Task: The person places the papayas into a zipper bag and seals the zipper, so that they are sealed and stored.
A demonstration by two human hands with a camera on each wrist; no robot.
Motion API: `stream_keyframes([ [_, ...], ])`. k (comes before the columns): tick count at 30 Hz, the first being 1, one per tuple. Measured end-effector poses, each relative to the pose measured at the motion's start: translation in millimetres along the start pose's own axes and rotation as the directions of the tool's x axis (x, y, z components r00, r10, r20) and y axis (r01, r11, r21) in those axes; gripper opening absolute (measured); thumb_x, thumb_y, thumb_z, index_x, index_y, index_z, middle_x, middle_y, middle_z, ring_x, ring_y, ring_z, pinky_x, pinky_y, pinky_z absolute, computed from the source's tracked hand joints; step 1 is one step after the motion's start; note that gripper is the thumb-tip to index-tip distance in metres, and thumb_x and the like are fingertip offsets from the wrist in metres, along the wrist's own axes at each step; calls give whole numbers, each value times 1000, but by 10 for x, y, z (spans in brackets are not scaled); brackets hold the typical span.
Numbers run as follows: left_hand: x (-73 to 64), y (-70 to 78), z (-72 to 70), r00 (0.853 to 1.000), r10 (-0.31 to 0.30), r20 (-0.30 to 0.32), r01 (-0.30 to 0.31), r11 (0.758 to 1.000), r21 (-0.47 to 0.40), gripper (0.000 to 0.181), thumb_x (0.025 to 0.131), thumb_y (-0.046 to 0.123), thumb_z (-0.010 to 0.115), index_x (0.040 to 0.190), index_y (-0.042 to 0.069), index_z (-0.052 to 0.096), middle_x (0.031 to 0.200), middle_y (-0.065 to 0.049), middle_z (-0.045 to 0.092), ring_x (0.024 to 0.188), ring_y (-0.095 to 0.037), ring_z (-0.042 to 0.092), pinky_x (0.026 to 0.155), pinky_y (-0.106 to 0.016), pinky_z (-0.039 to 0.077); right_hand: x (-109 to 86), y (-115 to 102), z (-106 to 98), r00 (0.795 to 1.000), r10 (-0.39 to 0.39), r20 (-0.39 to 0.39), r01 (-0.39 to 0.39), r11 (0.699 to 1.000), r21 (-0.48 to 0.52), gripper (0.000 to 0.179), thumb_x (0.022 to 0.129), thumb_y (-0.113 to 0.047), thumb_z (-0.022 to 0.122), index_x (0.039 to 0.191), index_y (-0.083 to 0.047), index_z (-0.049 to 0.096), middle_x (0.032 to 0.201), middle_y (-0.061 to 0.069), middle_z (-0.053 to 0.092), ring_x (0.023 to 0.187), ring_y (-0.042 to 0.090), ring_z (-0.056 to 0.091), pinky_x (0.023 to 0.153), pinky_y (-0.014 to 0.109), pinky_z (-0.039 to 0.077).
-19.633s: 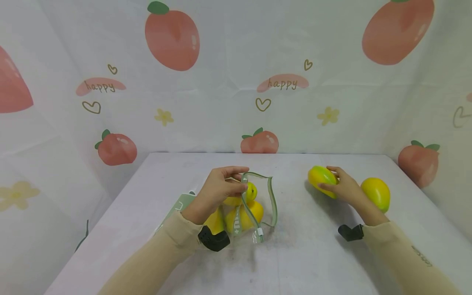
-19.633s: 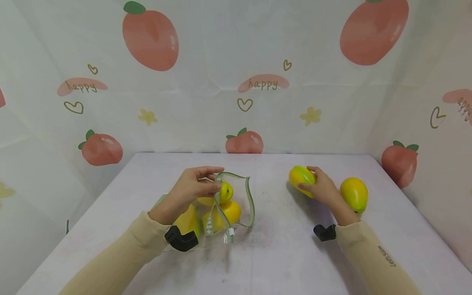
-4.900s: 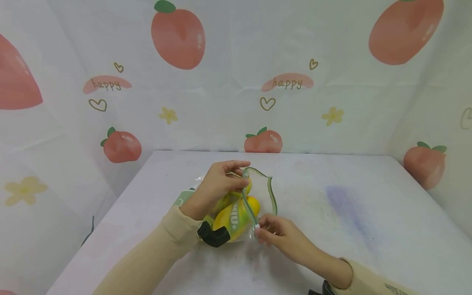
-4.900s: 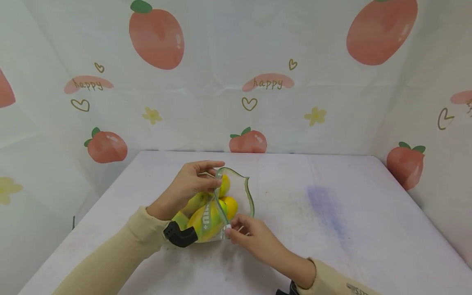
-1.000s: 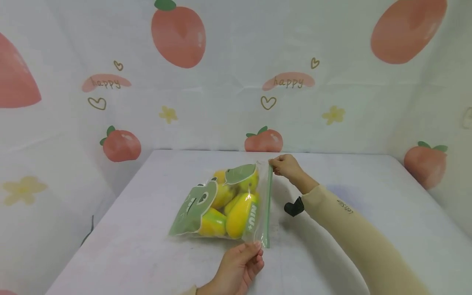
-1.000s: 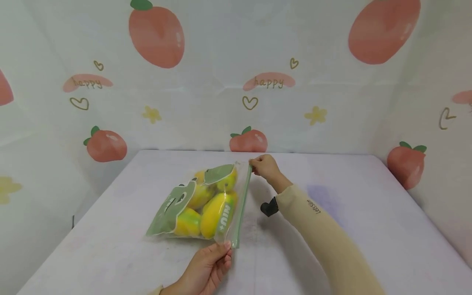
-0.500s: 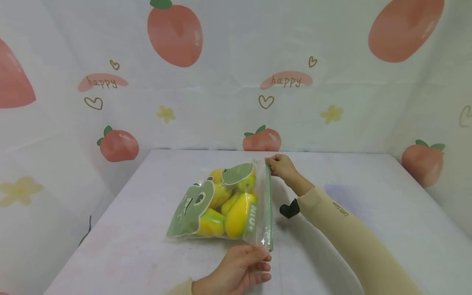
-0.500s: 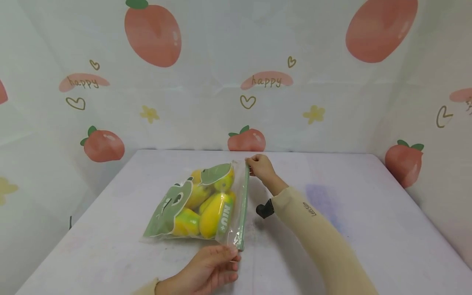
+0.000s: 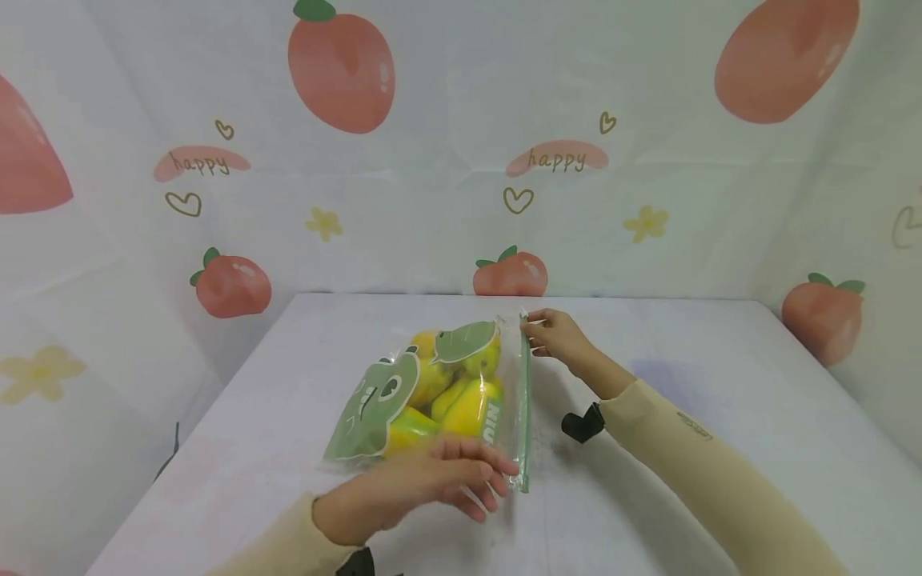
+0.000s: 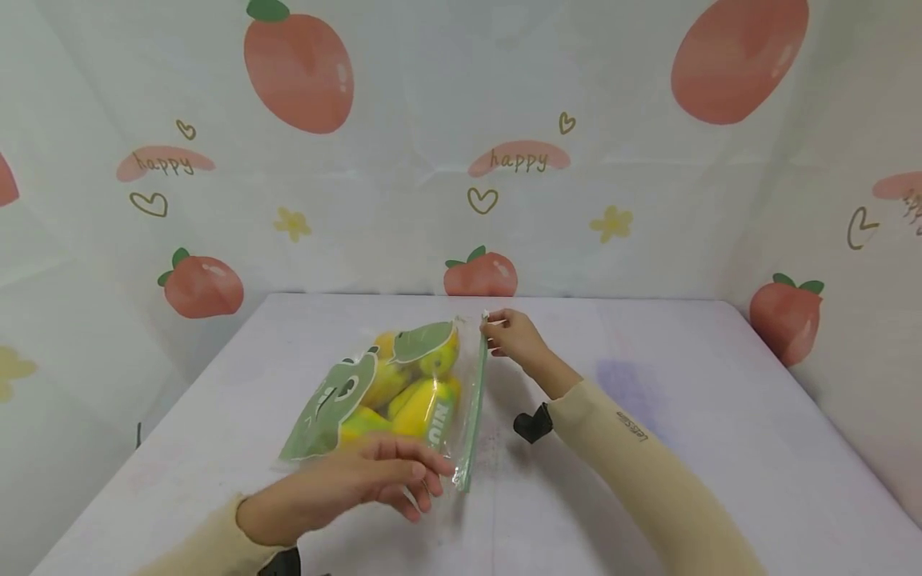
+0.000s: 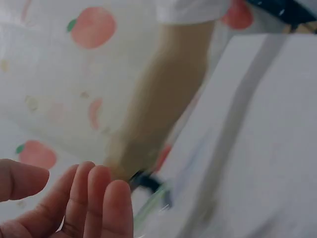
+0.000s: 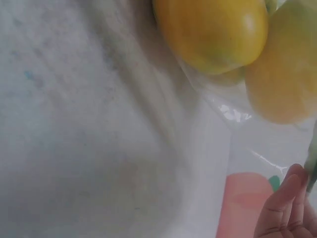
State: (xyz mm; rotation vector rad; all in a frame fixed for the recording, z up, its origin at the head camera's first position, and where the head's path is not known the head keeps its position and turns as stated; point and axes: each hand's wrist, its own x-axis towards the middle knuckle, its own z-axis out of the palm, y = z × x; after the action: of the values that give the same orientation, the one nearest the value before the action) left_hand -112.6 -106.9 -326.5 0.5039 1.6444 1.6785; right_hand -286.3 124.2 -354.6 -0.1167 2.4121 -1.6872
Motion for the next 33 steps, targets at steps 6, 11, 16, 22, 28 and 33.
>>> stream_keyframes([
  [6,-102,311,-426,981,113,-160,-88,983,159,38,98,16,53,126,-10,56,102,-3,66,87,-16,64,80,-31,58,-118,10,-16,1000,-7,23,8,1000,-13,49,97,-19,55,137,5,45,115,19,62,81,11,64,78,25,58],
  [11,-229,536,-774,941,178,-289,-110,966,235,37,100,18,51,128,-4,55,106,-7,64,94,-23,64,85,-34,57,-211,22,-12,999,-32,37,31,999,9,53,96,-16,57,141,7,41,105,15,64,79,9,64,77,24,58],
  [16,-357,679,-1090,882,228,-412,-102,947,306,36,100,26,53,127,3,58,104,-2,65,97,-20,66,87,-32,57,-315,22,2,997,-56,56,55,998,16,57,96,-14,57,144,7,36,104,15,64,81,9,65,79,27,58],
  [22,-443,713,-1414,806,236,-543,-61,946,319,35,98,29,58,125,7,59,103,3,65,94,-13,66,86,-26,57,-411,47,52,996,-54,72,53,998,18,57,95,-13,56,144,7,35,102,13,62,81,10,65,81,31,59],
  [28,-499,614,-1657,768,225,-600,29,923,384,46,99,29,55,133,-1,51,105,9,63,93,-6,64,86,-24,56,-518,84,120,994,-17,105,12,999,51,63,94,-13,60,146,5,31,107,16,62,83,12,65,79,34,59],
  [33,-485,473,-1793,760,192,-621,112,903,416,46,100,28,52,135,-3,49,113,2,62,96,-8,65,89,-26,55,-614,87,142,991,-6,137,-10,994,111,68,93,-12,63,148,3,27,107,16,62,83,14,65,79,40,60],
])
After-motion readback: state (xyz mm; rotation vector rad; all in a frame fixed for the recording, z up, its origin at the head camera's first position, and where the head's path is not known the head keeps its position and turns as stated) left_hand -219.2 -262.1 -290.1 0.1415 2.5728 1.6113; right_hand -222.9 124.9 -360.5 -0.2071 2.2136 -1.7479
